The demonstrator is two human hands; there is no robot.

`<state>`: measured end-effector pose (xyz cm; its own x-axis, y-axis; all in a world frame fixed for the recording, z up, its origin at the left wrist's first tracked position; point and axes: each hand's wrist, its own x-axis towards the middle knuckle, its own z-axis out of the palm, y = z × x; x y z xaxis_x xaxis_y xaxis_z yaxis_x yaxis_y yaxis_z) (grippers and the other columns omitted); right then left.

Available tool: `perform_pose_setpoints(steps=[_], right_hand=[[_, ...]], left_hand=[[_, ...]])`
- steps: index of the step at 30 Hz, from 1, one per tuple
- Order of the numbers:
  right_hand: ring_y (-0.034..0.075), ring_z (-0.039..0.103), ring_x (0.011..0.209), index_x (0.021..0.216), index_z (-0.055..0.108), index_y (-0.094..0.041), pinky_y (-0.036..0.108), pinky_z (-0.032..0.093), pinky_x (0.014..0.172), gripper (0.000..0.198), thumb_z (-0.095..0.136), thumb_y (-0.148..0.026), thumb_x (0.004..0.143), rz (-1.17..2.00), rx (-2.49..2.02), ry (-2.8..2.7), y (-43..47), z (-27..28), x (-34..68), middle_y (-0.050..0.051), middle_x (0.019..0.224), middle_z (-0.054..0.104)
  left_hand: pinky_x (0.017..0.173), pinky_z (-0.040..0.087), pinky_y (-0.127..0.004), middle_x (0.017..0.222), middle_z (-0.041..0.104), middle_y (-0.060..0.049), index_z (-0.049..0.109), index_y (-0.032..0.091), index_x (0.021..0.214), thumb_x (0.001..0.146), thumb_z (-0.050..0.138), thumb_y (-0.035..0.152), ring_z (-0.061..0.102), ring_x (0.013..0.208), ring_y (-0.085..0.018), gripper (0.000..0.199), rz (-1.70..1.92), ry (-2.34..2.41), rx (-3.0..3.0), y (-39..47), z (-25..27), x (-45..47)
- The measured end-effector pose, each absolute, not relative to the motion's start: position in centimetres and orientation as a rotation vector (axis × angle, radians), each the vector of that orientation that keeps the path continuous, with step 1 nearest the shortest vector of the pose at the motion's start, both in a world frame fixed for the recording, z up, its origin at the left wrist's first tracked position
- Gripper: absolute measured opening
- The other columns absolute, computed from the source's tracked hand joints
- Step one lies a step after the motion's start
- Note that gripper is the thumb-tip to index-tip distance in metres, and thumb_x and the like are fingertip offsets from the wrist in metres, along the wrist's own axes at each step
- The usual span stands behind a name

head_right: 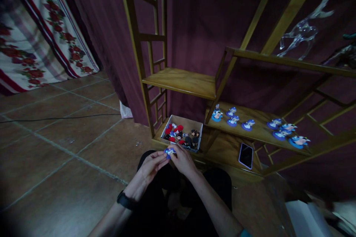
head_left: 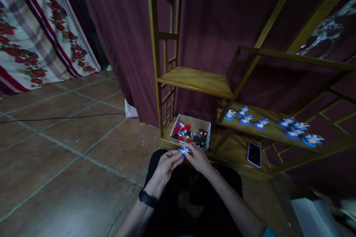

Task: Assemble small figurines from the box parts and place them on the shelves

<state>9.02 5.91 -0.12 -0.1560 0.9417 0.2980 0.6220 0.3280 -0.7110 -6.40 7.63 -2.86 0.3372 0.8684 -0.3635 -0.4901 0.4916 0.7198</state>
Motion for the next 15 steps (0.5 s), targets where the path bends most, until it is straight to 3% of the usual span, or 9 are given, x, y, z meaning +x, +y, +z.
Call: perform_pose_setpoints(steps=[4,8,15], right_hand=[[0.018,0.056,0.100,0.106,0.052,-0.026,0.033,0.043,0.089,0.032,0.047,-0.014,0.077,0.558,-1.349,-1.751,5.4,-0.5,8.4,0.002,0.105,0.060],[0.019,0.056,0.098,0.099,0.052,-0.025,0.033,0.045,0.087,0.024,0.050,-0.016,0.076,0.502,-1.299,-1.671,4.4,-0.5,7.9,0.003,0.101,0.059],[0.019,0.055,0.099,0.103,0.054,-0.025,0.032,0.045,0.088,0.026,0.047,-0.014,0.081,0.369,-1.295,-1.736,2.9,0.3,8.1,0.005,0.102,0.056]], left_hand=[[0.075,0.050,-0.028,0.075,0.068,-0.004,0.065,0.014,0.077,0.057,0.077,0.019,0.063,0.069,-0.013,0.024,1.084,0.865,0.700,7.1,-1.9,-6.1],[0.075,0.046,-0.027,0.075,0.068,-0.003,0.064,0.015,0.076,0.056,0.075,0.020,0.062,0.071,-0.014,0.023,1.286,0.918,0.900,6.4,-1.2,-5.5],[0.080,0.044,-0.028,0.085,0.067,-0.004,0.063,0.017,0.085,0.068,0.067,0.022,0.060,0.081,-0.016,0.019,1.308,0.850,0.985,4.7,-0.4,-5.5]])
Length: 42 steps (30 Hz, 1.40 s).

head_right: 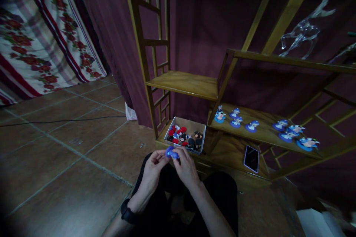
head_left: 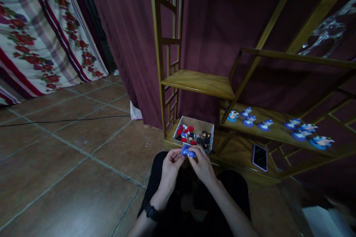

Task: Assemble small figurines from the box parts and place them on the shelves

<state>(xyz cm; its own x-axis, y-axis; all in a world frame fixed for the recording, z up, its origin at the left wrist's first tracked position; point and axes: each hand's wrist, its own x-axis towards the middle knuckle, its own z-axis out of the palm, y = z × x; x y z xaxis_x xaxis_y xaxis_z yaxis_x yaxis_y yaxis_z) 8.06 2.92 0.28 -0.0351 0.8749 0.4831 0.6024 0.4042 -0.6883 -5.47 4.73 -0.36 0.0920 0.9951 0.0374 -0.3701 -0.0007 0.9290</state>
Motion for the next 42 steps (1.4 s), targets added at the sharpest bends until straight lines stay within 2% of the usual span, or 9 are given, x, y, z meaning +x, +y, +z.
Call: perform_pose_setpoints(steps=[10,13,17,22,26,31,36,42], right_hand=[[0.019,0.056,0.098,0.104,0.054,-0.025,0.033,0.046,0.088,0.022,0.048,-0.018,0.084,0.295,-1.261,-1.693,1.8,0.9,7.7,0.005,0.102,0.058],[0.018,0.057,0.094,0.101,0.055,-0.025,0.031,0.046,0.085,0.021,0.050,-0.017,0.082,0.352,-1.270,-1.693,1.9,1.3,7.7,0.004,0.098,0.058],[0.018,0.057,0.089,0.098,0.057,-0.024,0.031,0.047,0.080,0.020,0.051,-0.018,0.080,0.461,-1.314,-1.702,2.9,1.4,7.0,0.003,0.095,0.057],[0.017,0.057,0.079,0.108,0.055,-0.025,0.030,0.048,0.073,0.034,0.056,-0.021,0.075,0.652,-1.340,-1.589,4.7,0.1,5.9,0.003,0.094,0.059],[0.018,0.059,0.082,0.095,0.061,-0.021,0.031,0.048,0.075,0.021,0.055,-0.026,0.075,0.787,-1.277,-1.463,5.6,-1.3,5.3,0.004,0.094,0.062],[0.017,0.061,0.067,0.082,0.060,-0.018,0.029,0.049,0.063,0.018,0.057,-0.033,0.073,0.979,-1.300,-1.322,5.8,-2.2,4.7,0.002,0.074,0.065],[0.017,0.061,0.064,0.074,0.060,-0.018,0.028,0.049,0.061,0.017,0.058,-0.035,0.071,1.002,-1.273,-1.275,5.6,-2.5,4.6,0.002,0.070,0.065],[0.017,0.061,0.064,0.074,0.061,-0.018,0.028,0.049,0.061,0.016,0.058,-0.034,0.071,1.029,-1.268,-1.248,5.4,-2.5,4.0,0.002,0.070,0.065]], left_hand=[[0.079,0.045,-0.026,0.084,0.068,-0.004,0.063,0.014,0.083,0.068,0.067,0.021,0.061,0.080,-0.014,0.016,1.318,0.882,1.006,3.9,1.0,-5.5],[0.076,0.046,-0.024,0.080,0.068,-0.004,0.063,0.014,0.082,0.066,0.070,0.020,0.061,0.075,-0.013,0.019,1.271,0.879,0.958,4.0,0.9,-5.7],[0.073,0.050,-0.028,0.076,0.067,-0.005,0.062,0.012,0.081,0.066,0.071,0.020,0.062,0.071,-0.014,0.020,1.192,0.788,0.715,4.7,-0.2,-6.3],[0.068,0.053,-0.026,0.078,0.068,-0.006,0.061,0.013,0.088,0.069,0.068,0.014,0.064,0.065,-0.012,0.021,1.096,0.808,0.372,6.0,-2.1,-7.3],[0.063,0.054,-0.022,0.076,0.068,-0.005,0.061,0.013,0.091,0.074,0.063,0.011,0.065,0.061,-0.011,0.017,1.135,0.830,0.349,5.9,-2.2,-7.8],[0.060,0.055,-0.022,0.075,0.068,-0.006,0.061,0.012,0.086,0.070,0.067,0.013,0.065,0.060,-0.011,0.017,1.237,0.915,0.502,4.8,-1.3,-7.8],[0.059,0.056,-0.024,0.071,0.067,-0.007,0.059,0.011,0.081,0.067,0.069,0.010,0.065,0.059,-0.014,0.017,1.280,1.000,0.551,4.4,-1.0,-7.8],[0.059,0.055,-0.021,0.070,0.067,-0.007,0.061,0.009,0.078,0.070,0.065,0.006,0.065,0.058,-0.012,0.010,1.247,0.980,0.475,4.3,-0.9,-8.4]])
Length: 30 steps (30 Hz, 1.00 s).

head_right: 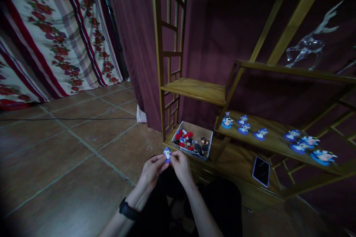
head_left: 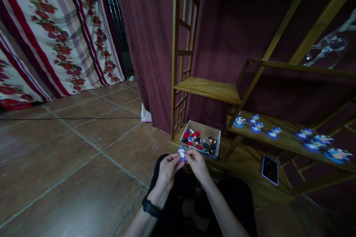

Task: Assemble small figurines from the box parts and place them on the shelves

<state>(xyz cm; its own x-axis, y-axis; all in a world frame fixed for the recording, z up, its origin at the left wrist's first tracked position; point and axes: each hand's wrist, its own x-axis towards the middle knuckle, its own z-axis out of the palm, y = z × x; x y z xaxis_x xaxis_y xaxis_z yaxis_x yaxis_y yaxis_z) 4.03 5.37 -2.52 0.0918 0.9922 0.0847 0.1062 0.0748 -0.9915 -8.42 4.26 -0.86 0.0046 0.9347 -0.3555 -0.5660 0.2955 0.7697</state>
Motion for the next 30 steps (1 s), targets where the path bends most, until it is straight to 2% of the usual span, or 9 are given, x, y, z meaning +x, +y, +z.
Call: perform_pose_setpoints(steps=[6,10,21,30], right_hand=[[0.015,0.059,0.058,0.072,0.061,-0.017,0.027,0.049,0.056,0.017,0.062,-0.033,0.067,1.193,-1.229,-1.138,5.9,-2.4,3.2,0.001,0.065,0.062],[0.015,0.058,0.057,0.068,0.060,-0.017,0.027,0.048,0.056,0.017,0.063,-0.033,0.065,1.179,-1.241,-1.114,6.6,-2.7,2.9,-0.001,0.061,0.061],[0.017,0.059,0.064,0.070,0.059,-0.018,0.030,0.049,0.060,0.024,0.063,-0.041,0.065,1.204,-1.212,-1.109,7.9,-5.0,2.4,0.000,0.067,0.062],[0.016,0.058,0.062,0.072,0.059,-0.018,0.029,0.049,0.060,0.022,0.062,-0.039,0.065,1.238,-1.236,-1.065,8.0,-5.5,3.5,-0.001,0.065,0.060]], left_hand=[[0.059,0.056,-0.021,0.071,0.068,-0.010,0.061,0.009,0.078,0.071,0.063,0.006,0.067,0.062,-0.014,0.007,1.211,0.942,0.438,4.5,-0.9,-9.4],[0.060,0.056,-0.022,0.069,0.068,-0.009,0.060,0.009,0.076,0.071,0.064,0.005,0.066,0.060,-0.014,0.007,1.242,0.944,0.419,5.0,-1.1,-9.6],[0.058,0.056,-0.022,0.067,0.067,-0.009,0.060,0.009,0.074,0.072,0.063,0.007,0.066,0.058,-0.014,0.004,1.225,0.977,0.386,6.3,-2.6,-9.8],[0.057,0.055,-0.022,0.067,0.067,-0.009,0.060,0.010,0.075,0.073,0.063,0.011,0.065,0.057,-0.013,0.005,1.179,0.967,0.388,7.0,-4.0,-8.9]])
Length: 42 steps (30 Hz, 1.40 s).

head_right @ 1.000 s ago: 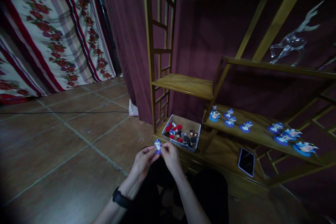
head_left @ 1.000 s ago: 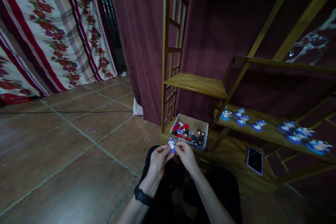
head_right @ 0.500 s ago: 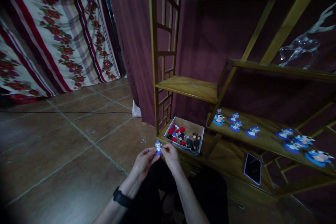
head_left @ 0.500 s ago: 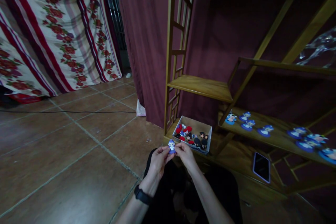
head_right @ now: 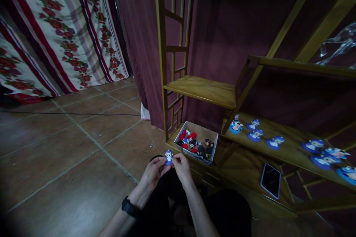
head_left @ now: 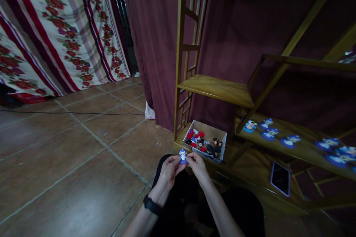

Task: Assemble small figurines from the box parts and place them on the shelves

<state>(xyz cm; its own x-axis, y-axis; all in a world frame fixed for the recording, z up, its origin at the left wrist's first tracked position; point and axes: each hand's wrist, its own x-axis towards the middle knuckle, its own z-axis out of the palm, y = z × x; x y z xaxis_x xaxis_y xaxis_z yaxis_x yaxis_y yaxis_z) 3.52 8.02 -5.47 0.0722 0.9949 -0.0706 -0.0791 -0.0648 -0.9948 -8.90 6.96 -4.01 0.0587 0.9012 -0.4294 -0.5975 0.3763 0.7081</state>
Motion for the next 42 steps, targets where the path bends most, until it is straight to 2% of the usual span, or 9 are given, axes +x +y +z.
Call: perform_pose_setpoints(steps=[18,27,42], right_hand=[[0.016,0.057,0.061,0.074,0.059,-0.019,0.027,0.047,0.058,0.017,0.060,-0.034,0.066,1.167,-1.304,-1.102,9.6,-7.6,3.8,0.000,0.067,0.062],[0.016,0.057,0.064,0.071,0.058,-0.020,0.026,0.047,0.059,0.012,0.058,-0.031,0.066,1.176,-1.318,-1.121,10.2,-7.0,2.7,-0.002,0.067,0.061],[0.016,0.056,0.065,0.073,0.057,-0.019,0.026,0.044,0.061,0.012,0.057,-0.028,0.065,1.119,-1.368,-1.136,9.9,-7.3,2.9,-0.002,0.067,0.059]], left_hand=[[0.060,0.055,-0.021,0.071,0.068,-0.010,0.062,0.008,0.076,0.074,0.061,0.009,0.066,0.062,-0.014,0.003,1.131,0.944,0.368,7.9,-4.3,-8.7],[0.058,0.055,-0.020,0.066,0.067,-0.008,0.061,0.009,0.073,0.074,0.061,0.009,0.065,0.057,-0.012,0.001,1.197,0.988,0.347,8.3,-4.4,-9.3],[0.059,0.056,-0.026,0.066,0.063,-0.005,0.058,0.012,0.072,0.070,0.064,0.009,0.063,0.055,-0.012,0.007,1.281,1.076,0.473,7.9,-3.8,-8.5]])
